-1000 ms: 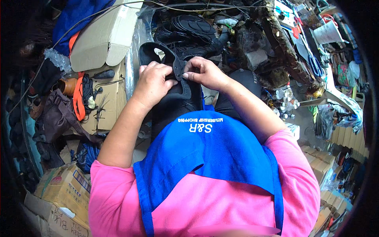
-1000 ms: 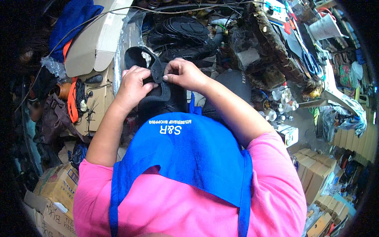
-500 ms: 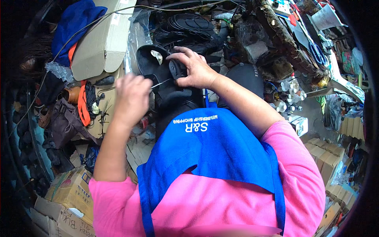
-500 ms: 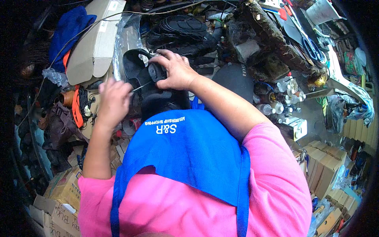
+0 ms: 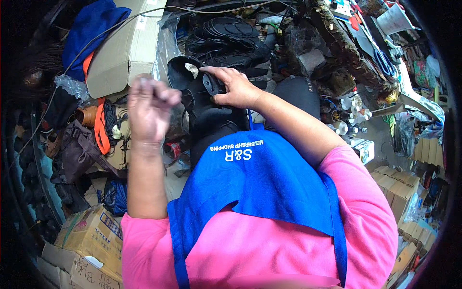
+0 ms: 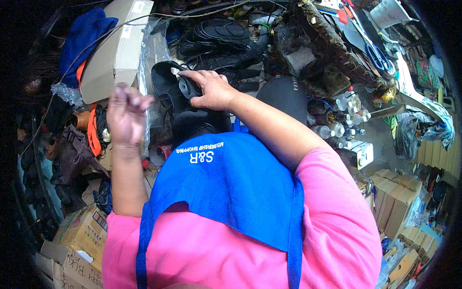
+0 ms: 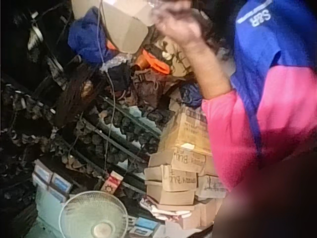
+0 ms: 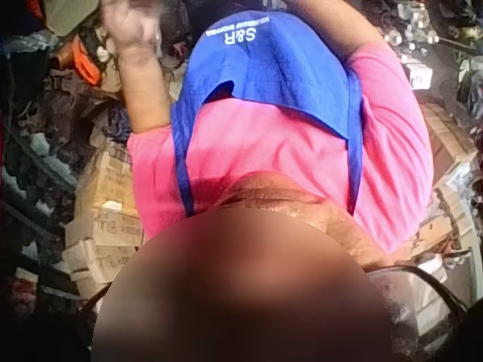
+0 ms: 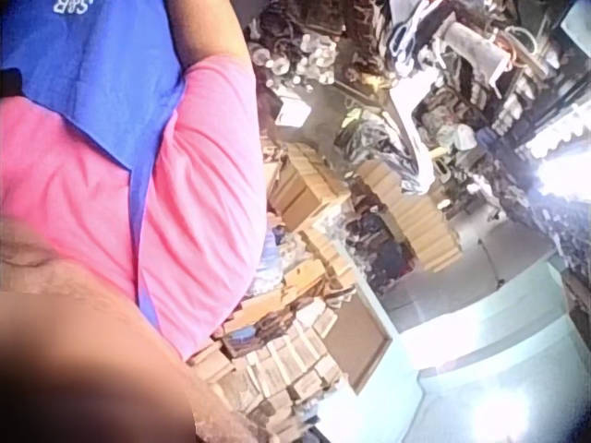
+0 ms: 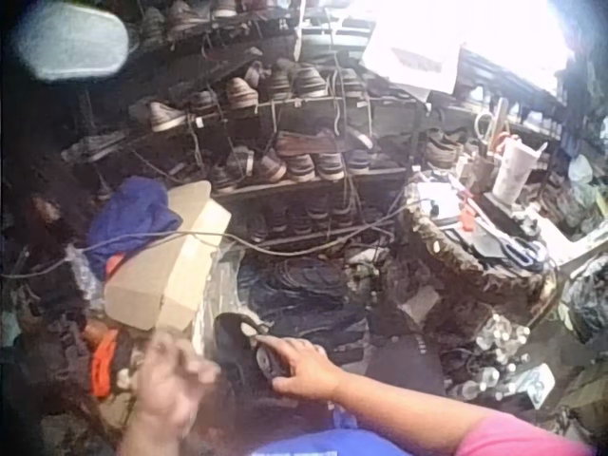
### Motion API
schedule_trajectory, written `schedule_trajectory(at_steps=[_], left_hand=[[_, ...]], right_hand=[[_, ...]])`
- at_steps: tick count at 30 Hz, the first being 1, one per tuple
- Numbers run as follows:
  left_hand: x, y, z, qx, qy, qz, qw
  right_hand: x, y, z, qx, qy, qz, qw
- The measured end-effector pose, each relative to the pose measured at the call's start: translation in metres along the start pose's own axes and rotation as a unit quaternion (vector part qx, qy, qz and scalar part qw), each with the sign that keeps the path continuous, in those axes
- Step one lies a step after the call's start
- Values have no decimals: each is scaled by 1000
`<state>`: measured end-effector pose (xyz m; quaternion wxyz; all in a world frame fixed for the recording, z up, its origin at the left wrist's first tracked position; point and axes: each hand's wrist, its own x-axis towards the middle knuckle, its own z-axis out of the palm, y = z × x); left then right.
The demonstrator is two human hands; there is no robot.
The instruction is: Repairing a black leather shoe by sewing and singeing threads.
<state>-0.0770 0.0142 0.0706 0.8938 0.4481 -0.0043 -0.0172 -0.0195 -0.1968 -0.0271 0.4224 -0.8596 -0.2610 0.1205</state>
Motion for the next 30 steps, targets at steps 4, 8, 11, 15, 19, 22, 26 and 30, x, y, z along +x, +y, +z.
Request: schedule_trajectory(at_steps=[4,8,11,15,19,22,26,30], left_hand=[[6,58,-42,51,-37,108,992],[7,24,-25,359,138,170,907],[6,-14,-11,387,14,51,921],[16,-41,-16,506,-36,35,861],[24,-48,-23,584,-70,22,808],[29,-51,-21,603,-86,-5,793],[31,-47,-18,611,-91,-6,786],[30,-42,-16,615,-107,-36,780]], right_hand=[[-2,-14,-8,-27,-4,-21,999],[-11,-30,-5,-113,88,-101,985],[-12,-30,-10,-102,87,-151,979],[-3,-12,-12,243,52,-70,966],[-11,-1,-24,427,-25,35,903],[-13,9,-26,459,-41,75,884],[-11,14,-27,470,-44,80,878],[-11,10,-27,475,-30,83,875]])
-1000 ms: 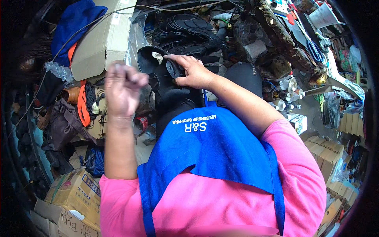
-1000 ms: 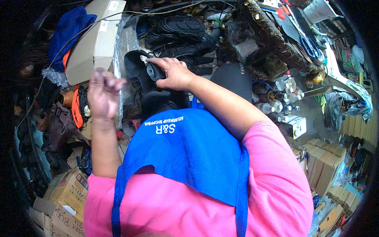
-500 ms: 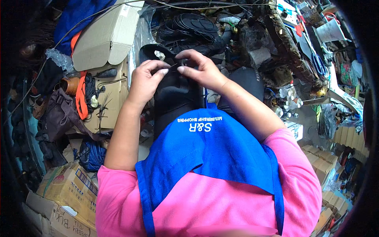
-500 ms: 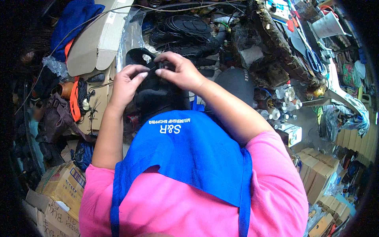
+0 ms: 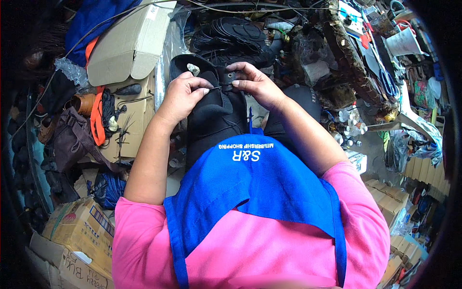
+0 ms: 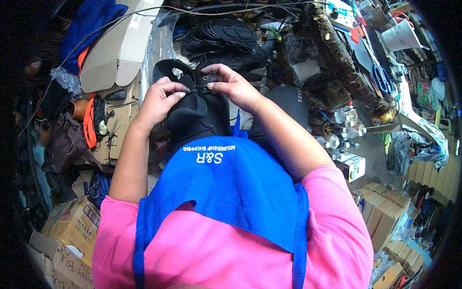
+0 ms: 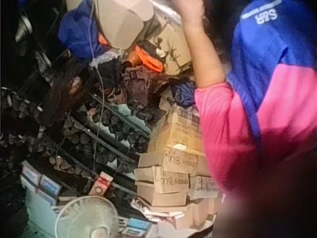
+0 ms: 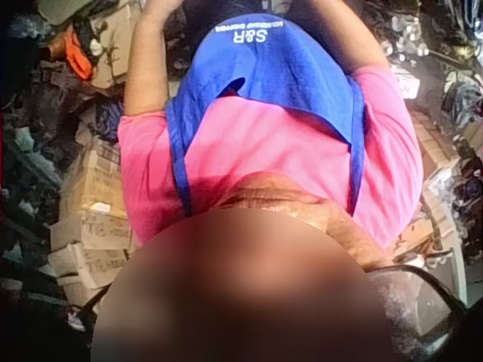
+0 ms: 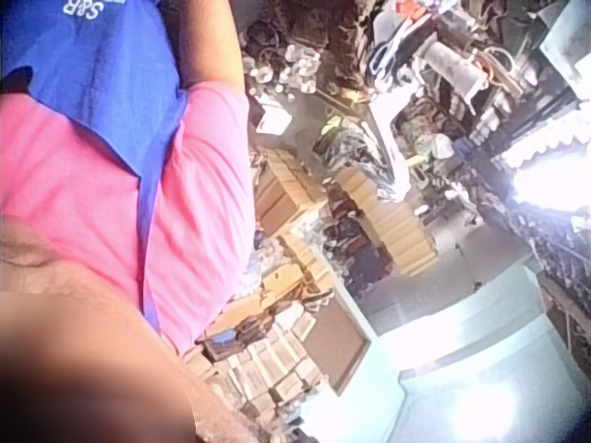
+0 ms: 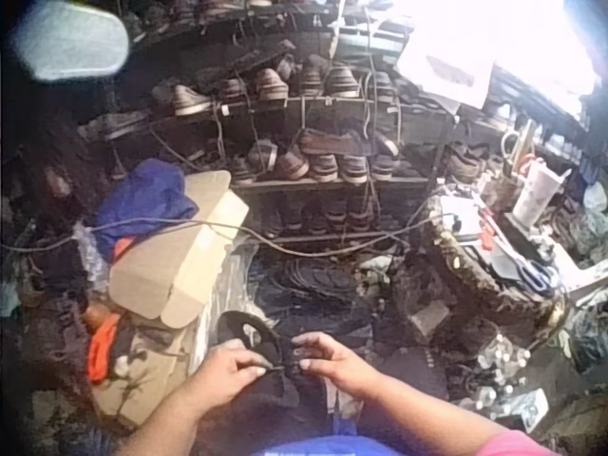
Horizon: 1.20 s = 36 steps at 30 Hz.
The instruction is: Repairing a black leather shoe by sewing and singeing threads.
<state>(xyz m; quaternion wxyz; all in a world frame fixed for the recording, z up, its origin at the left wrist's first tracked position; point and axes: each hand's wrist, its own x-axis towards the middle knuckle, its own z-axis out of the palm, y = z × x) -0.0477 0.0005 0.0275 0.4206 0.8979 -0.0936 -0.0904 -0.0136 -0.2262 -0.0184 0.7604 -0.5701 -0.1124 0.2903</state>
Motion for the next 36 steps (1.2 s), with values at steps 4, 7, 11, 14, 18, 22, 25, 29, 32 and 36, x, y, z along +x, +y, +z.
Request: schedule_trajectory(at_steps=[4,7,11,14,18,22,25,29,32,36], left_hand=[[0,0,0,15,0,-9,1000],[1,-1,0,13,11,6,1000],[2,1,1,26,7,8,1000],[3,2,0,48,6,24,999],[2,-8,-2,33,4,28,999],[1,-11,0,-8,-12,9,1000],[0,-16,-1,-35,-14,31,999],[-1,-25,3,-72,-18,13,997],[1,-27,10,-260,-56,-87,960],[7,-24,15,-213,-2,-21,977]], right_hand=[[2,0,0,-9,-5,2,1000],[1,-3,2,-4,-6,1,1000],[-1,-5,1,-6,-19,8,1000],[-2,-6,5,5,-15,2,1000],[-13,-4,21,4,42,-70,997],[-7,20,12,-98,61,-27,993],[-6,24,19,-132,57,-68,987],[-6,14,27,-58,32,-26,997],[-6,12,32,-74,15,-2,997],[2,29,24,-138,76,-124,980]])
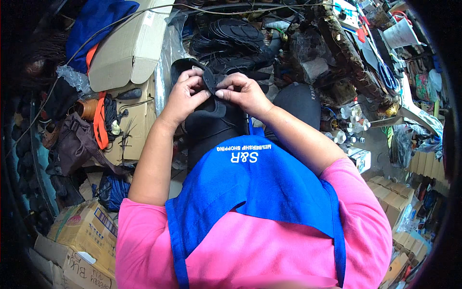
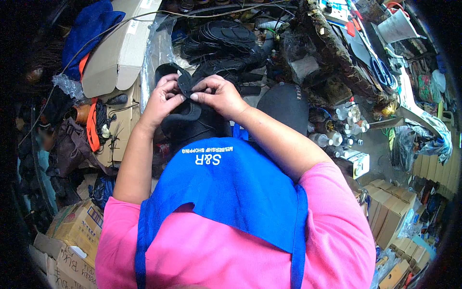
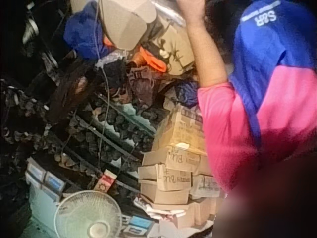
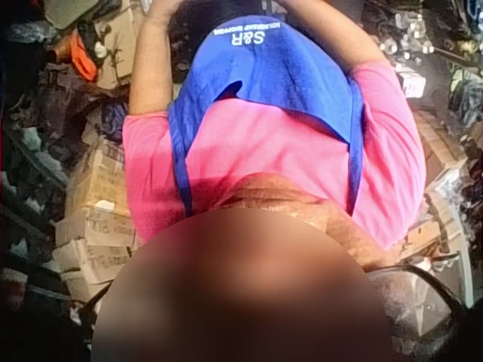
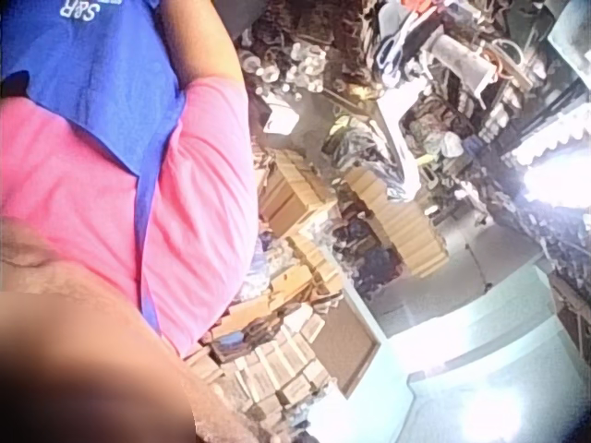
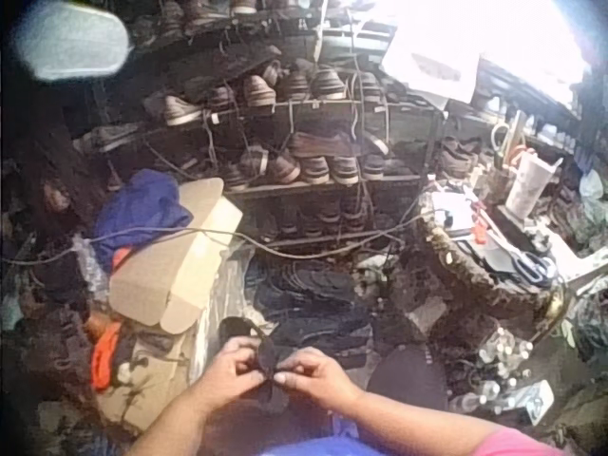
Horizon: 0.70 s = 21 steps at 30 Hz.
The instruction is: Repairing a black leather shoe by sewing and singeing threads.
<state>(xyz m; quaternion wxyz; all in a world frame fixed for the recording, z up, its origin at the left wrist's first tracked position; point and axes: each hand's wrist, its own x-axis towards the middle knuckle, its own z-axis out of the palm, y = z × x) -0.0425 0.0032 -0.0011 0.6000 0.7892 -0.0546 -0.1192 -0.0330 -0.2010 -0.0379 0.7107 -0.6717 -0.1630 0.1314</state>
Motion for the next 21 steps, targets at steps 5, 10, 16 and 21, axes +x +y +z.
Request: schedule_trajectory(at_steps=[5,10,16,21], left_hand=[[18,15,6,105,39,-62,992],[21,20,-5,97,-97,-119,983],[8,16,-4,135,-120,53,982],[1,20,-10,121,-123,32,985]], right_hand=[[4,-11,-1,-140,27,-57,988],[5,-5,-42,-77,118,4,990],[10,-68,-42,389,281,121,869],[4,-68,-93,227,130,79,962]])
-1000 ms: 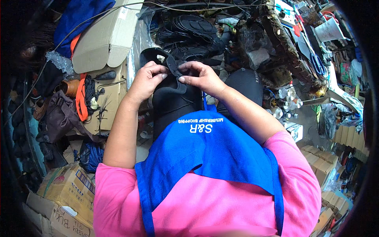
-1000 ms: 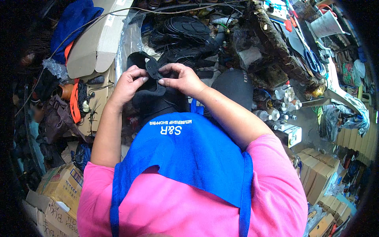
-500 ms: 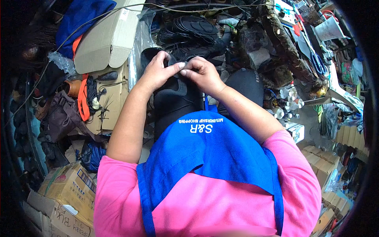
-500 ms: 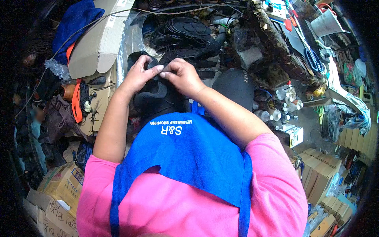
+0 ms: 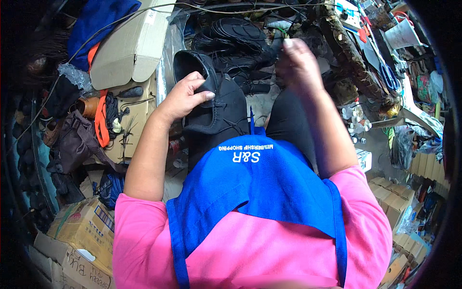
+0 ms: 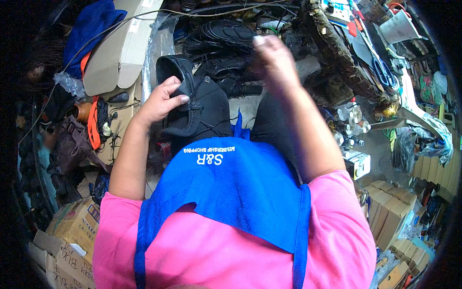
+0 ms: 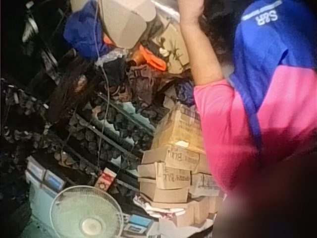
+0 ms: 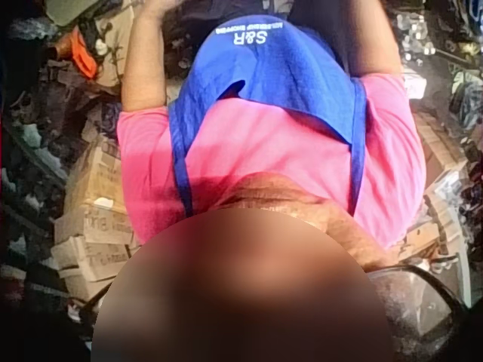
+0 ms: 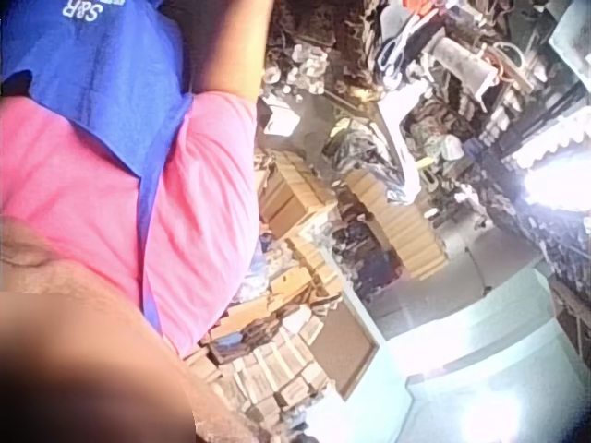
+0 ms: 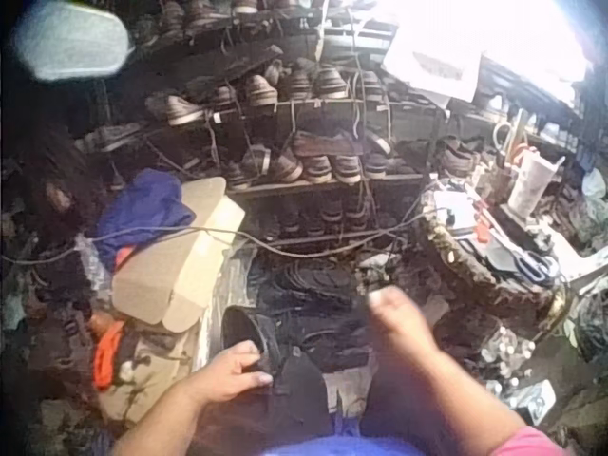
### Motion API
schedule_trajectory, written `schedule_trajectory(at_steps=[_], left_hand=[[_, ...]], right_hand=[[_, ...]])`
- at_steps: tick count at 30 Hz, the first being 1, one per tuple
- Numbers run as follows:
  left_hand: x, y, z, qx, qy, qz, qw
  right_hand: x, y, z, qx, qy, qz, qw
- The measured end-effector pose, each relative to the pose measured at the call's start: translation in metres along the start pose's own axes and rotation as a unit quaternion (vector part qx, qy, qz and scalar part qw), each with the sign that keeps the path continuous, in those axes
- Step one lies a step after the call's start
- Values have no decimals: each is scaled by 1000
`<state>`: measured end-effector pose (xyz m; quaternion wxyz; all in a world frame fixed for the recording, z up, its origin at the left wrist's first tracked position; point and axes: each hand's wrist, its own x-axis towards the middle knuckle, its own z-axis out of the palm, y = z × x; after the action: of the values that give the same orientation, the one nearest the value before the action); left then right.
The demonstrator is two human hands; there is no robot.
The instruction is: Repairing a black leather shoe by sewing and singeing threads.
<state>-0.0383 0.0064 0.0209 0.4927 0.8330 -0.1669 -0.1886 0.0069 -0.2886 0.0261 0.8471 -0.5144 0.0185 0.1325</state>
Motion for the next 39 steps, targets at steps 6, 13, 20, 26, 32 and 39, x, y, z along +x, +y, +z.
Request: schedule_trajectory(at_steps=[6,13,20,26,32,39], left_hand=[[0,3,-1,-13,0,-4,1000],[-1,1,-4,-35,-10,-19,999],[-4,4,-7,-18,-21,-25,999],[-2,15,-16,74,-61,4,995],[-1,24,-14,143,-70,51,986],[21,26,-14,139,-118,32,983]], right_hand=[[-6,30,0,-471,-76,-178,861],[-16,47,43,-498,-201,-189,822],[-14,56,46,-529,-218,-222,790],[-15,43,54,-584,-215,-239,745],[-16,48,60,-595,-224,-265,725],[5,60,28,-412,-314,-47,854]])
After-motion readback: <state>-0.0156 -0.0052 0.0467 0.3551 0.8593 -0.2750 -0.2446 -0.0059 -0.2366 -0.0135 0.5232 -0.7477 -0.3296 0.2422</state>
